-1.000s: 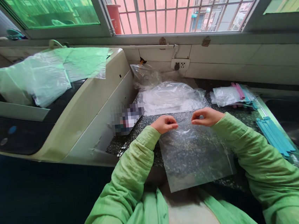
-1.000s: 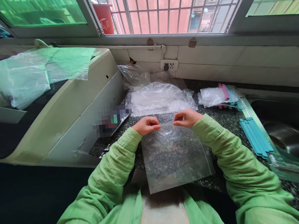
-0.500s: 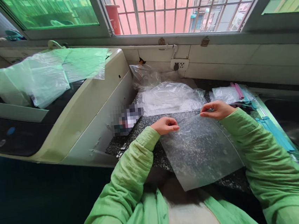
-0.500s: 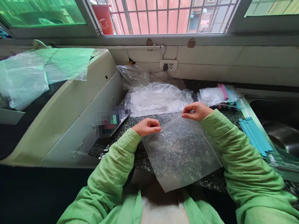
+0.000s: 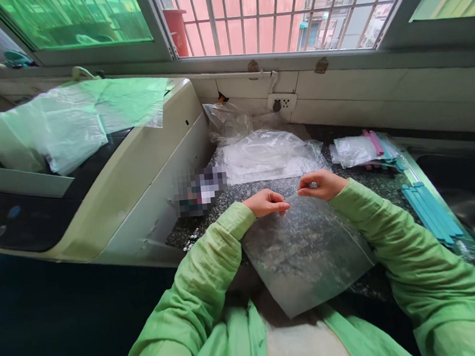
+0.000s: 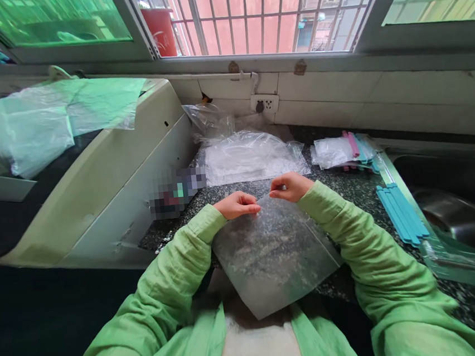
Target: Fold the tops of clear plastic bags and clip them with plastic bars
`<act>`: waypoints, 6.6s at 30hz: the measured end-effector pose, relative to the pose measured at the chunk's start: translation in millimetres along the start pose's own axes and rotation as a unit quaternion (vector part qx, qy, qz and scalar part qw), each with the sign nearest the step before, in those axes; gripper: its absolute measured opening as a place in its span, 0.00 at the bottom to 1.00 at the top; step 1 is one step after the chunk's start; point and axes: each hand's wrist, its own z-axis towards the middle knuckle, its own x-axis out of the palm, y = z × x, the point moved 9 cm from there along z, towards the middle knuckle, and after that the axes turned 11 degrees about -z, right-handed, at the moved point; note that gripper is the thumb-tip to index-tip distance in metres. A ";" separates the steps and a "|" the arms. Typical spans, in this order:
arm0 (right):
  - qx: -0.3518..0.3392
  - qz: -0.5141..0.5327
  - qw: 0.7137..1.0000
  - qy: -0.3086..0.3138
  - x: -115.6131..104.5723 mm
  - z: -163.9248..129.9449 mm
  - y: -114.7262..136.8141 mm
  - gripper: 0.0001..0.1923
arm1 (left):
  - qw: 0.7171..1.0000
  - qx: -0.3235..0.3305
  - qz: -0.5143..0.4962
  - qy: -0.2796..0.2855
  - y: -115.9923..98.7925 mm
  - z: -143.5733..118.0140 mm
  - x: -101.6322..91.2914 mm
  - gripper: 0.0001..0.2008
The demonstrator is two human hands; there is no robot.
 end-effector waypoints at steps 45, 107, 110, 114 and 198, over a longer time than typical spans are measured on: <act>0.126 0.116 0.984 -0.048 -10.4 -8.9 3.4 0.15 | 0.992 -0.018 -0.082 0.097 -12.5 -13.0 16.2 0.18; 0.064 0.020 0.990 -0.127 11.3 -10.6 19.2 0.09 | 0.970 0.113 -0.114 -0.184 -20.1 -9.6 -32.0 0.18; 0.064 0.021 0.989 -0.130 12.3 -10.4 17.1 0.09 | 0.970 0.121 -0.101 -0.185 -20.6 -9.9 -32.3 0.17; 0.073 0.031 0.990 -0.119 14.7 -9.3 14.1 0.10 | 0.971 0.121 -0.091 -0.186 -19.8 -10.0 -32.3 0.16; 0.055 -0.148 0.983 -0.093 15.4 -9.1 20.0 0.09 | 0.974 0.106 0.058 -0.193 -21.6 -14.1 -40.6 0.05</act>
